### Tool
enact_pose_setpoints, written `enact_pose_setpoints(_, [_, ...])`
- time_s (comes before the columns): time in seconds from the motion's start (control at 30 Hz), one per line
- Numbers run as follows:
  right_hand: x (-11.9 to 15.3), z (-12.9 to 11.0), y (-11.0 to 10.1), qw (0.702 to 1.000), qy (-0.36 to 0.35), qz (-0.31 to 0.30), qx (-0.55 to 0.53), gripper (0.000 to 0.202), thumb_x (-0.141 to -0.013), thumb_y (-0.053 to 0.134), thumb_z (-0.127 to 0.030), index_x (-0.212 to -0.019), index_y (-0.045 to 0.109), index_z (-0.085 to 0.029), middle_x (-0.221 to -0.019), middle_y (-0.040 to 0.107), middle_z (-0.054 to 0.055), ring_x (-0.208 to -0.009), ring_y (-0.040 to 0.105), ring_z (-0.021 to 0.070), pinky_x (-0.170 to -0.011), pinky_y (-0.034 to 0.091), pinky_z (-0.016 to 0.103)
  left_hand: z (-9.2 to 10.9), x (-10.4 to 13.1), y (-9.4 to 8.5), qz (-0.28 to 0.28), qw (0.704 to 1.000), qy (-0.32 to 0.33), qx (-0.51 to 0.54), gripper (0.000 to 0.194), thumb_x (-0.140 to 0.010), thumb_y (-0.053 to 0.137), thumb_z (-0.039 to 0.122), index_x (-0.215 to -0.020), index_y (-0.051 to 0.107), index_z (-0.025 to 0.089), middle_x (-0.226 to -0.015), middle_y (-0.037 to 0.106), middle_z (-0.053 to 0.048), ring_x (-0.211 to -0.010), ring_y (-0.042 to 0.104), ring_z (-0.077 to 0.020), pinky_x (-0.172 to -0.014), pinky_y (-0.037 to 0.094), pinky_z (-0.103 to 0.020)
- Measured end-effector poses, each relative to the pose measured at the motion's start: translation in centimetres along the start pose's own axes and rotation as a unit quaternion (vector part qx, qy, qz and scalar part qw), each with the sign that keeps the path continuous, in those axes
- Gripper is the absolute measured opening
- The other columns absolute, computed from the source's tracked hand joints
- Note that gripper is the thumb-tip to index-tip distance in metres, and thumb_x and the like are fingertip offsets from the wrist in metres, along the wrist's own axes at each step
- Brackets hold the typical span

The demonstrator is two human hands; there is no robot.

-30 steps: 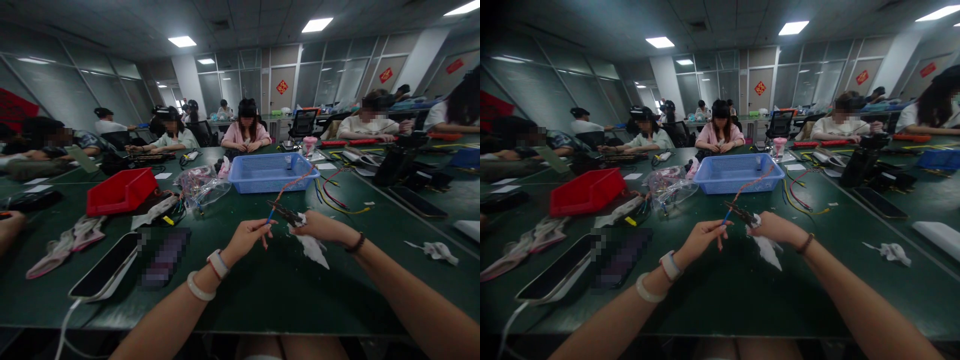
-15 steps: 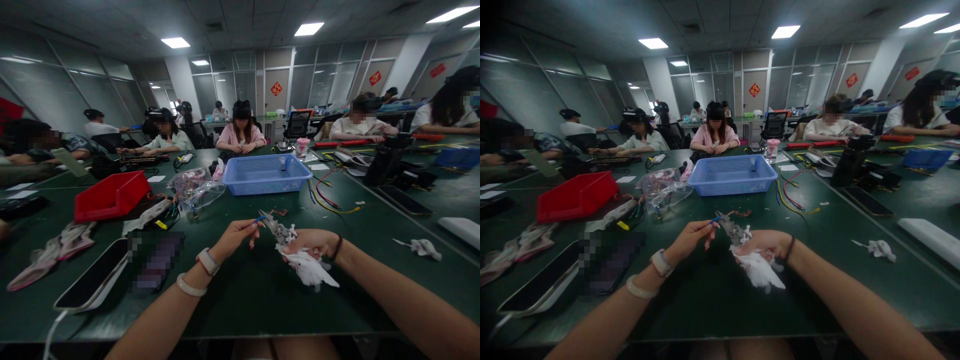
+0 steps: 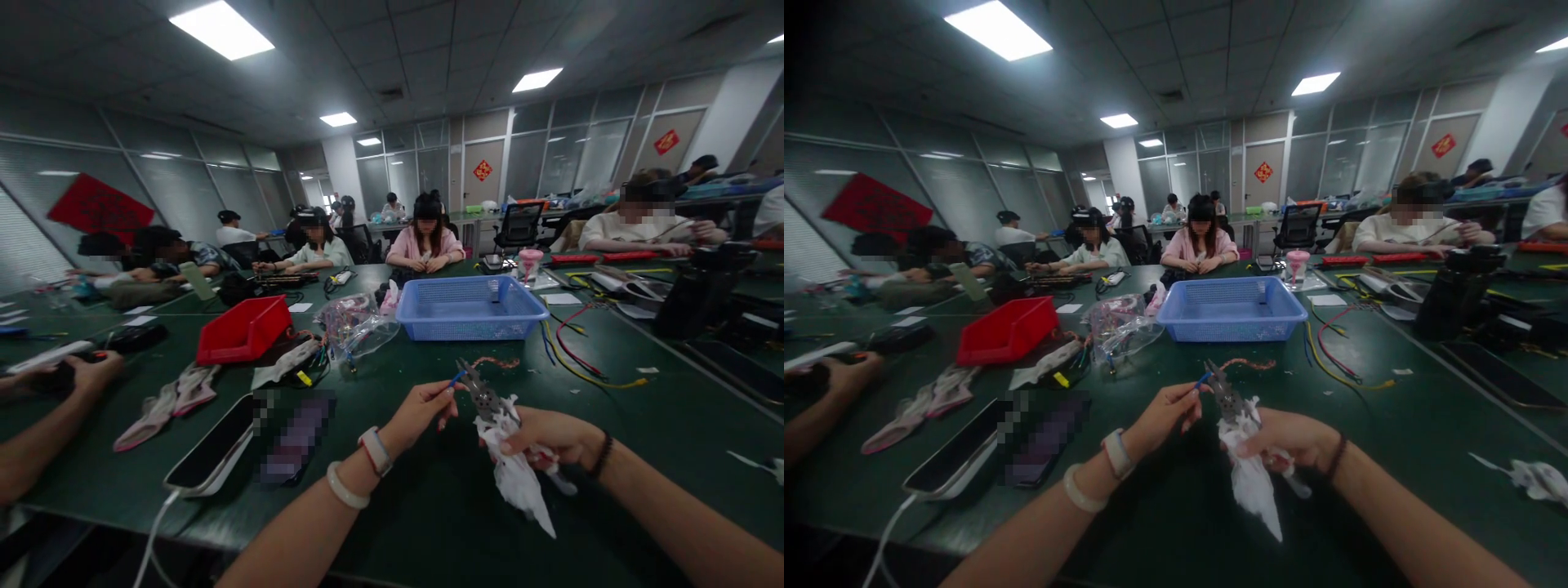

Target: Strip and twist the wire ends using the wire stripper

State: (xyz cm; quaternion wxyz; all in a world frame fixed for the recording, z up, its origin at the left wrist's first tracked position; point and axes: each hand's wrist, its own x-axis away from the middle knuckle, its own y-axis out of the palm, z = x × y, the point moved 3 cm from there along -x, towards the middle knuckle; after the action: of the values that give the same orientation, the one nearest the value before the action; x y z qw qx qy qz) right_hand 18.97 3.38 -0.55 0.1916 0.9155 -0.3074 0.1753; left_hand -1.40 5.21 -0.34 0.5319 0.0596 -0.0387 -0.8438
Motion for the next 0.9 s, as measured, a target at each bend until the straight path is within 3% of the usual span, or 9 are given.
enact_pose_setpoints(0.2, [-0.7, 0.1, 0.2, 0.997, -0.031, 0.028, -0.060, 0.039, -0.062, 0.081, -0.028, -0.092, 0.062, -0.010, -0.071, 0.064, 0.000, -0.040, 0.047, 0.0014, -0.029, 0.032, 0.010, -0.3, -0.3, -0.4, 0.026, 0.996, 0.011, 0.087, 0.044, -0.079, 0.069, 0.045, -0.106, 0.065, 0.010, -0.058, 0.046, 0.006, -0.044, 0.036, -0.0035, -0.044, 0.021, -0.020])
enact_pose_setpoints(0.37, [-1.9, 1.0, 0.1, 0.989, -0.037, 0.093, -0.109, 0.031, -0.064, 0.079, -0.023, -0.087, 0.062, -0.010, -0.068, 0.065, 0.001, -0.047, 0.057, 0.0047, -0.042, 0.046, 0.011, -0.2, -0.4, -0.4, 0.030, 0.995, 0.012, 0.099, 0.049, -0.078, 0.069, 0.047, -0.109, 0.064, 0.010, -0.059, 0.046, 0.005, -0.047, 0.037, -0.0047, -0.046, 0.019, -0.022])
enact_pose_setpoints(0.47, [-2.3, 1.3, 0.4, 0.989, -0.045, 0.078, -0.113, 0.035, -0.065, 0.078, -0.027, -0.091, 0.062, -0.010, -0.071, 0.068, 0.003, -0.047, 0.058, 0.0064, -0.043, 0.051, 0.015, -0.4, -0.4, -0.4, 0.029, 0.995, 0.004, 0.090, 0.054, -0.076, 0.070, 0.051, -0.110, 0.064, 0.009, -0.059, 0.047, 0.004, -0.048, 0.037, -0.0053, -0.046, 0.020, -0.022])
enact_pose_setpoints(0.63, [-2.4, 1.9, 0.3, 0.993, -0.037, 0.061, -0.097, 0.037, -0.068, 0.076, -0.034, -0.091, 0.062, -0.008, -0.060, 0.065, 0.002, -0.037, 0.054, 0.0082, -0.032, 0.045, 0.017, -0.4, -0.4, -0.2, 0.030, 0.995, -0.005, 0.092, 0.053, -0.076, 0.070, 0.050, -0.110, 0.065, 0.010, -0.059, 0.048, 0.004, -0.050, 0.038, -0.0060, -0.048, 0.021, -0.022])
enact_pose_setpoints(0.9, [-2.2, 1.9, 0.4, 0.995, -0.021, 0.052, -0.082, 0.039, -0.063, 0.080, -0.027, -0.093, 0.062, -0.010, -0.062, 0.066, 0.001, -0.038, 0.054, 0.0077, -0.033, 0.046, 0.016, -0.2, -0.2, 0.1, 0.027, 0.996, -0.015, 0.081, 0.053, -0.075, 0.070, 0.049, -0.111, 0.066, 0.010, -0.059, 0.050, 0.003, -0.050, 0.038, -0.0061, -0.048, 0.022, -0.022])
